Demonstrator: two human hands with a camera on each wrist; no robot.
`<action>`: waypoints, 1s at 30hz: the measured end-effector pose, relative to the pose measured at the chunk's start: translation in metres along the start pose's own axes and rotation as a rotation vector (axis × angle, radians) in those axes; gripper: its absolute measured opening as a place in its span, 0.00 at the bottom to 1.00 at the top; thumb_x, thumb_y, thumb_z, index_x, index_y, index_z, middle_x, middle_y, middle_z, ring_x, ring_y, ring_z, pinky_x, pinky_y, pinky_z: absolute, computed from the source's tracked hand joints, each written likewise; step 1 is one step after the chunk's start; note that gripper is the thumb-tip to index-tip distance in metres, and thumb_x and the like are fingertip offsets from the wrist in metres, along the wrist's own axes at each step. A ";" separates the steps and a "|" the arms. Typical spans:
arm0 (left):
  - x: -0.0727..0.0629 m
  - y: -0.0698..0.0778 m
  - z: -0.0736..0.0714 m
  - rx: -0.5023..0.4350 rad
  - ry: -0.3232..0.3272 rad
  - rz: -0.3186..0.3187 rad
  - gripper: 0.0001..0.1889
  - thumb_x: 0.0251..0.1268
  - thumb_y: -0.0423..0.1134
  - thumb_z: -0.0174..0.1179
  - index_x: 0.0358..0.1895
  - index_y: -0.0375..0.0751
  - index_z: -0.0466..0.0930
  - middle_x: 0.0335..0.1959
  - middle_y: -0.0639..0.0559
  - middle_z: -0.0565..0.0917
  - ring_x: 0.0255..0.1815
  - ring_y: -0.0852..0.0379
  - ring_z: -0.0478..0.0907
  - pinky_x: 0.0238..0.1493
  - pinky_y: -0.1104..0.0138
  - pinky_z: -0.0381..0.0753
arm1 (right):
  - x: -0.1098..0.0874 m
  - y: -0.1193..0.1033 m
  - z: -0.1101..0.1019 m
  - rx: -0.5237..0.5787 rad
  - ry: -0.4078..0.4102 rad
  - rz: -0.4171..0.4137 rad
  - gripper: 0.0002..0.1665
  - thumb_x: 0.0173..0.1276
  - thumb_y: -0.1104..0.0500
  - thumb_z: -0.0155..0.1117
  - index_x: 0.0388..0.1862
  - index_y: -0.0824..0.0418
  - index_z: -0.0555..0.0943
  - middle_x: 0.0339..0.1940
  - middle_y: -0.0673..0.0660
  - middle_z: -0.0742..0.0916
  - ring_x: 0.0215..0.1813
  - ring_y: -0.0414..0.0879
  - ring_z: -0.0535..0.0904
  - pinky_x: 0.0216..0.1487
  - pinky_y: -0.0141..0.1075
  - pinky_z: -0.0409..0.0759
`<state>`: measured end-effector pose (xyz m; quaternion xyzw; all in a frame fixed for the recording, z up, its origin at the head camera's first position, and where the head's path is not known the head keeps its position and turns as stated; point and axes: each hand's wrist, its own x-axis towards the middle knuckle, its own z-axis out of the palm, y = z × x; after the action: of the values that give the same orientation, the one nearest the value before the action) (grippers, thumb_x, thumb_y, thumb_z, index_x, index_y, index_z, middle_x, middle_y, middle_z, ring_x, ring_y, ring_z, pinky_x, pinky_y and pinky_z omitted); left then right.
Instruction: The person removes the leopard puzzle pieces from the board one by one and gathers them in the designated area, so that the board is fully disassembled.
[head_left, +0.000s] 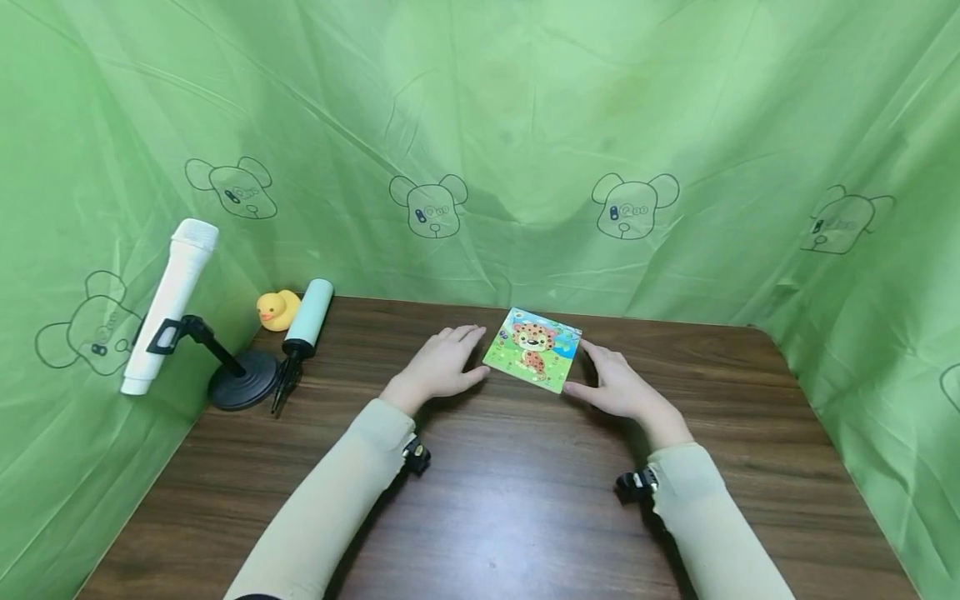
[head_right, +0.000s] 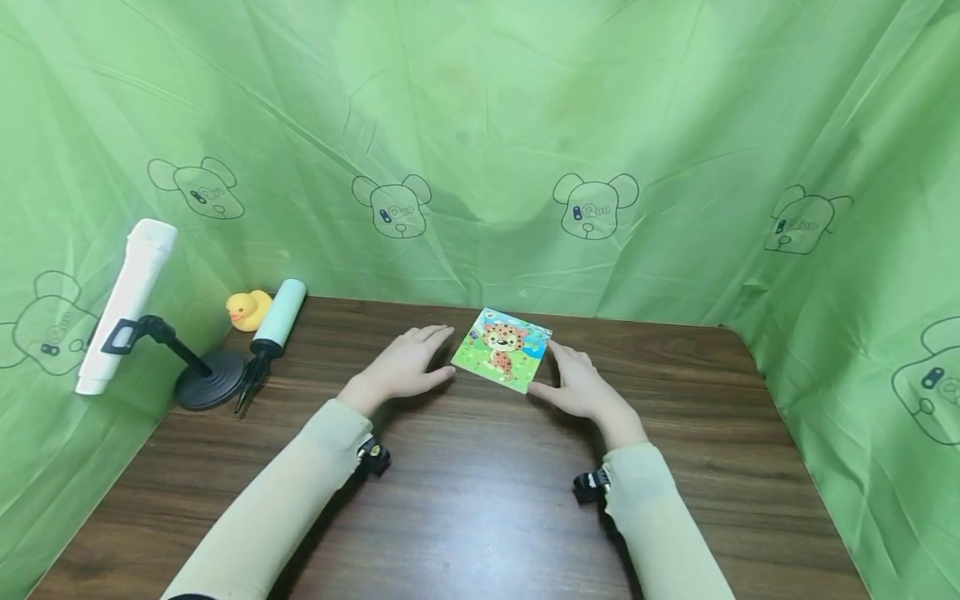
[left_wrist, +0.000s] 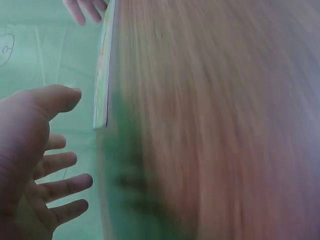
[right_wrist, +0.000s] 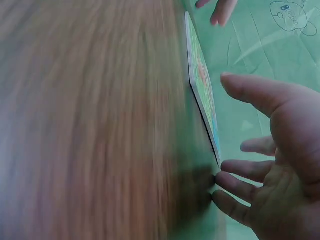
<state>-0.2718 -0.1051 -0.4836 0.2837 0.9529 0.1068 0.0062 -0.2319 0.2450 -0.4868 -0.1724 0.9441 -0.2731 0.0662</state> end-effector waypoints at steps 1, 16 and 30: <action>0.003 0.002 0.003 -0.017 0.003 0.008 0.42 0.80 0.59 0.63 0.85 0.36 0.64 0.81 0.38 0.71 0.80 0.35 0.69 0.79 0.41 0.70 | 0.003 -0.001 0.003 -0.005 0.006 0.003 0.59 0.77 0.42 0.72 0.87 0.74 0.55 0.84 0.75 0.68 0.84 0.72 0.60 0.82 0.67 0.60; 0.007 0.016 0.016 -0.220 -0.014 -0.067 0.41 0.75 0.51 0.70 0.82 0.30 0.67 0.64 0.39 0.80 0.68 0.41 0.75 0.74 0.49 0.74 | 0.017 -0.014 0.016 -0.012 -0.035 0.115 0.60 0.66 0.44 0.84 0.86 0.69 0.64 0.88 0.69 0.65 0.84 0.71 0.57 0.82 0.66 0.61; -0.015 0.005 0.016 -0.227 -0.011 -0.022 0.48 0.70 0.54 0.73 0.85 0.32 0.63 0.74 0.39 0.74 0.77 0.40 0.70 0.79 0.49 0.71 | 0.000 -0.027 0.020 -0.022 -0.036 0.112 0.53 0.56 0.40 0.90 0.78 0.55 0.80 0.88 0.64 0.67 0.80 0.70 0.61 0.75 0.73 0.64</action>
<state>-0.2551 -0.1058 -0.4993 0.2711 0.9378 0.2123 0.0444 -0.2197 0.2135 -0.4894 -0.1249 0.9539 -0.2553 0.0962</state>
